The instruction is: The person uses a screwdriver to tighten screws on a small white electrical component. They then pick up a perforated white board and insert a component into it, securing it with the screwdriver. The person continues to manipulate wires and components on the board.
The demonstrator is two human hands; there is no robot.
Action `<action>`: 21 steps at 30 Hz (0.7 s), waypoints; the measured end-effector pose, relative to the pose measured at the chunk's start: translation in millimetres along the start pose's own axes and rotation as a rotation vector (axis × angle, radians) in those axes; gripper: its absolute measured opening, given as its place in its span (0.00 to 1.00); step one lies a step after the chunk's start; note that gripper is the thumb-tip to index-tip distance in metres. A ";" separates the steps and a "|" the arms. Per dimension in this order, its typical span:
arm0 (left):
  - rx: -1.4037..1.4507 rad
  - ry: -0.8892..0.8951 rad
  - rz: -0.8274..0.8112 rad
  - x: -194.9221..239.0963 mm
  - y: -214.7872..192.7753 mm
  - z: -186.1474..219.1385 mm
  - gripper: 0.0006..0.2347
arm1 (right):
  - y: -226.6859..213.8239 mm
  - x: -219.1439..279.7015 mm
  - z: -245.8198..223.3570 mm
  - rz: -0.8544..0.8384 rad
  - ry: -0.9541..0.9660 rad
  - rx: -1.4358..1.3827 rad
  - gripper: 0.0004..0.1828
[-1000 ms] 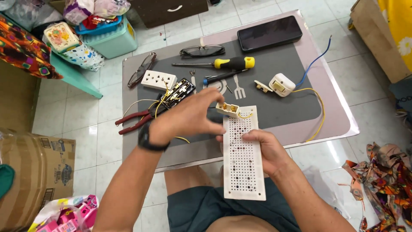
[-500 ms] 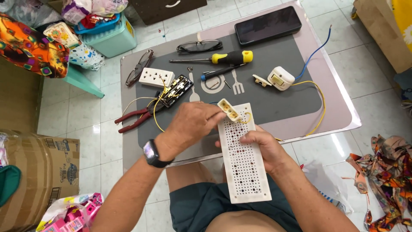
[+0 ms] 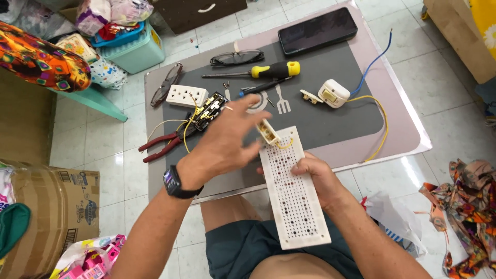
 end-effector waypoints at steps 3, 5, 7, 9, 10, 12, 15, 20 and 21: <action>0.128 -0.141 -0.611 -9.8 32.0 11.8 0.26 | 5.9 10.0 1.3 0.031 0.010 0.028 0.27; 0.200 -0.189 -0.702 -9.5 41.1 8.8 0.13 | 3.3 15.6 9.7 0.059 0.074 -0.045 0.28; 0.297 -0.222 -0.679 -6.7 40.9 8.5 0.15 | -4.8 20.5 21.9 0.142 0.042 -0.185 0.30; 0.398 -0.258 -0.662 -1.8 46.7 9.1 0.17 | -9.3 28.5 32.0 0.228 0.014 -0.332 0.33; 0.377 -0.225 -0.630 0.5 49.7 11.2 0.17 | -6.6 33.5 41.1 0.250 0.071 -0.380 0.34; 0.359 -0.198 -0.597 3.4 52.1 21.4 0.18 | -9.6 41.0 62.4 0.273 0.136 -0.427 0.35; 0.431 -0.229 -0.798 20.9 63.9 43.6 0.22 | -25.4 51.1 93.0 0.292 0.106 -0.436 0.24; 0.570 0.057 -0.657 19.6 51.8 68.1 0.18 | -121.2 70.9 126.0 0.670 -0.343 0.239 0.09; 0.577 0.042 -0.652 19.3 48.1 71.9 0.18 | -142.7 71.2 154.4 0.668 -0.327 0.246 0.09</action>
Point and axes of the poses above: each hand's wrist, its own x-axis away from the middle knuckle, its own y-axis out of the palm, z = x × y, the point moved 8 cm from there along -x, towards the middle knuckle, and after that the axes turned 6 degrees about y, right-handed, at the moved point
